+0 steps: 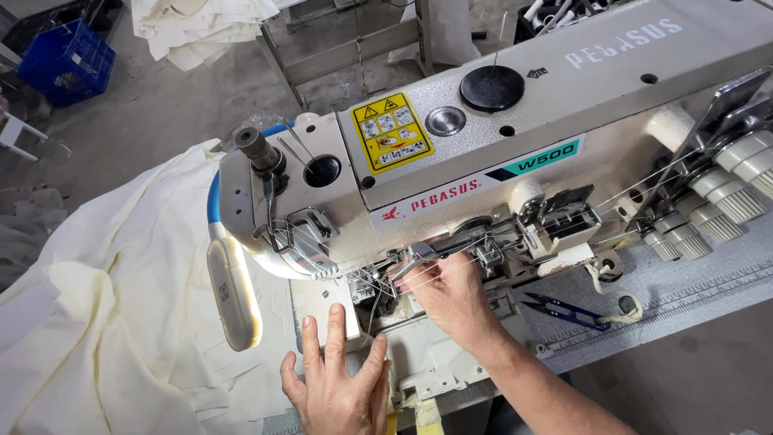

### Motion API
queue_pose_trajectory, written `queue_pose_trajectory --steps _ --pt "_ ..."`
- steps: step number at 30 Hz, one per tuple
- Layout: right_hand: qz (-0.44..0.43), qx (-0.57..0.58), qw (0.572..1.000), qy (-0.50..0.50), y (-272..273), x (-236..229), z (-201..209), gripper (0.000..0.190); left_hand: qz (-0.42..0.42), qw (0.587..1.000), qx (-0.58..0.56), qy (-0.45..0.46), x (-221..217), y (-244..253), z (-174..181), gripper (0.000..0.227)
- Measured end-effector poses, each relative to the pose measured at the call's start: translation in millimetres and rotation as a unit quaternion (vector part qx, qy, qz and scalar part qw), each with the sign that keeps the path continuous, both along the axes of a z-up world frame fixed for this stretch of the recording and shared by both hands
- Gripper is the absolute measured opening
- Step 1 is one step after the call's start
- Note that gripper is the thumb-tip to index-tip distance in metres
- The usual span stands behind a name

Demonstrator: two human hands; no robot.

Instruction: Threading an industrial sewing machine using tweezers to guide the thread through various tensioners and guides.

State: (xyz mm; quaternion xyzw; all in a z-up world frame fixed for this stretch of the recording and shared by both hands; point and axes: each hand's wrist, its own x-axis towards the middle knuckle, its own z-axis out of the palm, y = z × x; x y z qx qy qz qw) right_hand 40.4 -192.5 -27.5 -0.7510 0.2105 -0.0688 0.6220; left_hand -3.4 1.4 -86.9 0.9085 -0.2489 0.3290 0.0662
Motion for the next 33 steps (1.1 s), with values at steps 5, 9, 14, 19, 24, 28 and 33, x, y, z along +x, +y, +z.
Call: queue_pose_trajectory --steps 5,9,14,19,24,28,33 --pt "-0.005 0.063 0.998 -0.025 -0.6 3.3 -0.7 0.021 -0.002 0.999 -0.002 0.033 -2.1 1.5 2.9 0.035" --pt "0.009 0.120 0.992 -0.043 -1.4 9.0 -10.5 0.017 0.012 1.000 -0.002 0.015 -0.8 -1.9 2.2 0.033" --pt "0.020 0.105 0.994 -0.021 -3.2 13.9 -20.5 0.020 0.012 1.000 -0.003 0.009 0.0 -3.2 2.7 0.028" --pt "0.029 0.118 0.991 -0.051 -4.5 16.9 -25.8 0.017 0.012 1.000 -0.006 0.003 0.0 -4.8 3.4 0.023" --pt "0.022 0.130 0.990 -0.055 -4.1 17.2 -29.9 0.018 0.015 1.000 -0.013 -0.003 -0.1 -6.2 2.9 0.021" --pt "0.027 0.108 0.994 -0.014 -3.8 13.8 -21.3 0.024 0.011 1.000 -0.011 -0.005 0.8 -6.1 2.3 0.022" --pt "0.016 0.121 0.990 -0.073 -1.1 11.8 -22.1 0.017 0.005 1.000 -0.015 -0.017 1.9 -7.1 2.1 0.018"
